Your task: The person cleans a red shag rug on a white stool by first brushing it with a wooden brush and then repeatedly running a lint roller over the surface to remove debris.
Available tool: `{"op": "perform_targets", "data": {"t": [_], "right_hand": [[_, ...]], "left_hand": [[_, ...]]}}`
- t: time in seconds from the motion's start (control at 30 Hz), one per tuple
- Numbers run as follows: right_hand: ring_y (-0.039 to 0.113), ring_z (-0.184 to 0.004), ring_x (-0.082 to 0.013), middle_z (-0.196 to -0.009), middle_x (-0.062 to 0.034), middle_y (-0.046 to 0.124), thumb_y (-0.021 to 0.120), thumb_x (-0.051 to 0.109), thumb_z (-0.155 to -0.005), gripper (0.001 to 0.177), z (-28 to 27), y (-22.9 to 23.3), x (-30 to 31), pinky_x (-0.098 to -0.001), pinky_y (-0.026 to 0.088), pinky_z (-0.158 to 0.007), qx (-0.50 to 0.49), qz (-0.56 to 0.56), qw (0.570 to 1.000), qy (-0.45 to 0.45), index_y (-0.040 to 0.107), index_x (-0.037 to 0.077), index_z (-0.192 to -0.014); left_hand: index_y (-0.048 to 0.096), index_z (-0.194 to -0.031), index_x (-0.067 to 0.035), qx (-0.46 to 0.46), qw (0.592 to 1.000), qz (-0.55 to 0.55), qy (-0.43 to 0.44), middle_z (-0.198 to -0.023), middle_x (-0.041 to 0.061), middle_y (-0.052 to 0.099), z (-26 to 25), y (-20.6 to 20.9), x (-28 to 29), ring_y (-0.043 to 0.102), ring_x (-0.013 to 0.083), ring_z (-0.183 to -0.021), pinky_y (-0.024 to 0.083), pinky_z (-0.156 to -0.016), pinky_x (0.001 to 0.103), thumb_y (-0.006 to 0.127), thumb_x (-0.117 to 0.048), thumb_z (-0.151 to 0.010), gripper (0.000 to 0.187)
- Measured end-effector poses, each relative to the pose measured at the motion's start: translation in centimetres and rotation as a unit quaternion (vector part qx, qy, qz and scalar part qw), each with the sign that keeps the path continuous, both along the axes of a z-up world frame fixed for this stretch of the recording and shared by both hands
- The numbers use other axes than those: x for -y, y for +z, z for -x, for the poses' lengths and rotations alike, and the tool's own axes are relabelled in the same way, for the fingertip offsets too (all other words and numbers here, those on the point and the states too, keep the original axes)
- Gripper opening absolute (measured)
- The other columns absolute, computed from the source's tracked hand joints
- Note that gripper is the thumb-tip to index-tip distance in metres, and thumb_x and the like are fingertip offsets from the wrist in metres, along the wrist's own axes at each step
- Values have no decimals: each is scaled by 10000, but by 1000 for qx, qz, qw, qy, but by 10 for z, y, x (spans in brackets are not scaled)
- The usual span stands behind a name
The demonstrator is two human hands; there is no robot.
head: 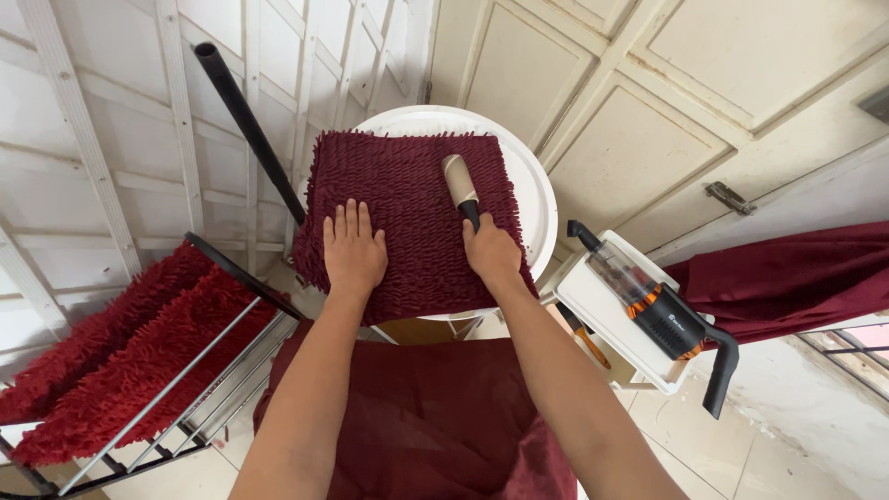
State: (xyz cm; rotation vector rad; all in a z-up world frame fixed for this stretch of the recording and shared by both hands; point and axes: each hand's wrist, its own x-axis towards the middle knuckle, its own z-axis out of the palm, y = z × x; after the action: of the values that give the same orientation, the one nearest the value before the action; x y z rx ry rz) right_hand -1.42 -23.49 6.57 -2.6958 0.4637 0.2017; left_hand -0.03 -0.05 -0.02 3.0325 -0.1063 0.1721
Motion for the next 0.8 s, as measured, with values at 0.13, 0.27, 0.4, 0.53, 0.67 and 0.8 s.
{"op": "perform_targets", "data": {"t": [0.13, 0.27, 0.4, 0.53, 0.67, 0.8], "right_hand": [[699, -985, -488, -1030, -308, 714, 402, 510, -1055, 497, 1, -3, 14, -584, 532, -902, -7, 28, 999, -14, 554, 72, -1233], [702, -1040, -444, -1087, -273, 721, 391, 512, -1053, 519, -5, -2, 32, -550, 541, -918, -14, 16, 999, -50, 583, 79, -1266], [701, -1068, -426, -1135, -260, 715, 379, 512, -1060, 544, -5, 1, 34, -528, 545, -935, -42, 11, 996, -79, 573, 68, -1307], [703, -1065, -427, -1131, -267, 716, 371, 493, -1065, 545, -3, 6, 36, -524, 545, -940, -35, -24, 993, -108, 558, 51, -1322], [694, -1075, -439, -1139, -288, 703, 373, 488, -1063, 552, -1, 7, 35, -521, 540, -948, -29, -29, 993, -112, 540, 41, -1341], [673, -1098, -456, -1151, -301, 693, 393, 489, -1053, 550, -3, 1, 36, -525, 519, -973, -2, -43, 992, -117, 567, 33, -1307]], "left_hand": [[271, -1620, -49, 4, 1000, -9, -2, -1681, 132, 271, 2, 1, 1, 236, 287, -1550, 108, -1271, 464, 297, -418, -1081, 654], [262, -1610, -53, -10, 1000, -5, 2, -1676, 134, 258, 0, 4, 2, 224, 288, -1541, 102, -1256, 467, 296, -413, -1068, 651], [249, -1612, -56, -18, 1000, -10, 2, -1678, 129, 250, 0, 5, 1, 216, 284, -1544, 102, -1254, 463, 284, -417, -1067, 654], [236, -1616, -51, -20, 1000, -11, -4, -1677, 134, 245, 1, 4, 2, 217, 285, -1540, 104, -1252, 460, 268, -416, -1074, 655], [248, -1611, -45, -15, 1000, -4, -3, -1678, 141, 254, 0, 3, 0, 223, 284, -1542, 104, -1256, 462, 270, -411, -1076, 649], [254, -1610, -49, -6, 1000, -4, -3, -1672, 138, 267, 1, 2, 1, 227, 287, -1540, 108, -1254, 463, 279, -413, -1074, 648]]}}
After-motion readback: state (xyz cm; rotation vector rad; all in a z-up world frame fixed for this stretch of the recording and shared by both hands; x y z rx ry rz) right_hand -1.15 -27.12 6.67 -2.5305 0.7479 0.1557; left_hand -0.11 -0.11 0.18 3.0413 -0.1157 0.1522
